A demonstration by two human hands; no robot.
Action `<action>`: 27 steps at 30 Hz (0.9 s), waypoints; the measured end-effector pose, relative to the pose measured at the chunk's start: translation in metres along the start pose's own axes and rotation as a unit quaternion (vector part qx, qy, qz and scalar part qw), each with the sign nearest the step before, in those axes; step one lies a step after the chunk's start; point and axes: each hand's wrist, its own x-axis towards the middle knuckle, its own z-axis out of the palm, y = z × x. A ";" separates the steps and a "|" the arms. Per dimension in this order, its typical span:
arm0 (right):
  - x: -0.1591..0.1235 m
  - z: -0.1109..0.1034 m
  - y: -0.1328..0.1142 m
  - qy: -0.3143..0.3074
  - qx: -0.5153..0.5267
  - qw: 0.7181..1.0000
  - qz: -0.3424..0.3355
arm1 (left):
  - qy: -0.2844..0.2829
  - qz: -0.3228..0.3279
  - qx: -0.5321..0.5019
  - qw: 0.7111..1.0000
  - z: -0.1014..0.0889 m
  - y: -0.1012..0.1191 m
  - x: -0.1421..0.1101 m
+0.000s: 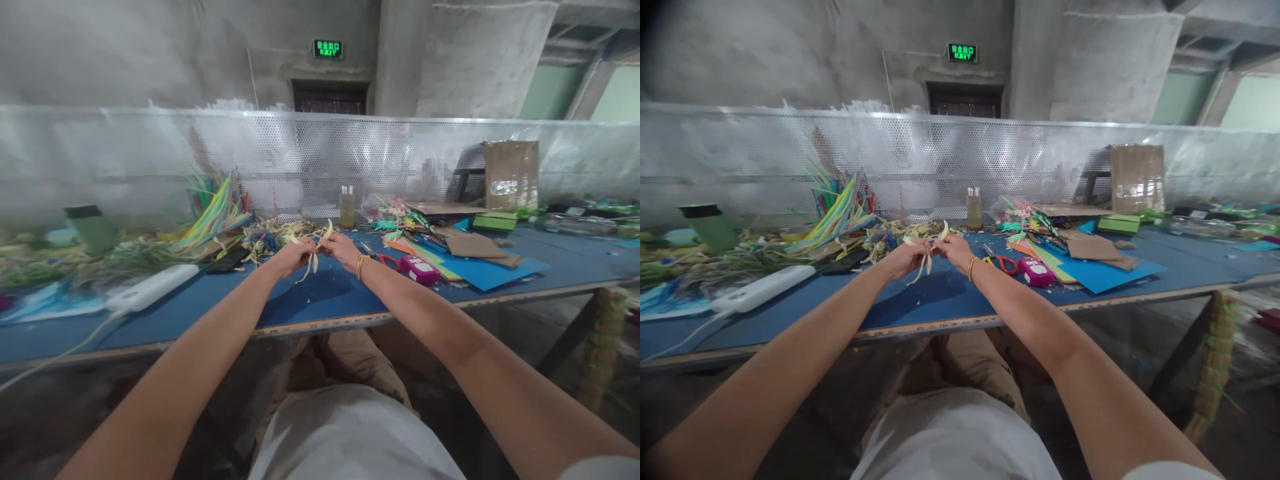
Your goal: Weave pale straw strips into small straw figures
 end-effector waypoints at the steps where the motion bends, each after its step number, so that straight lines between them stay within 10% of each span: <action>1: 0.000 0.000 -0.001 -0.002 0.008 1.000 0.008 | -0.002 -0.001 -0.008 1.000 0.000 0.000 0.000; 12: 0.000 -0.016 -0.011 0.056 -0.102 0.992 -0.056 | 0.018 0.028 -0.076 0.997 0.000 -0.007 0.007; 22: -0.012 -0.021 -0.029 0.234 -0.343 0.876 -0.244 | 0.073 0.001 0.006 0.997 -0.007 -0.007 0.007; 27: -0.007 -0.021 -0.027 0.145 -0.399 0.863 -0.275 | 0.068 -0.012 0.021 0.997 -0.005 -0.002 0.004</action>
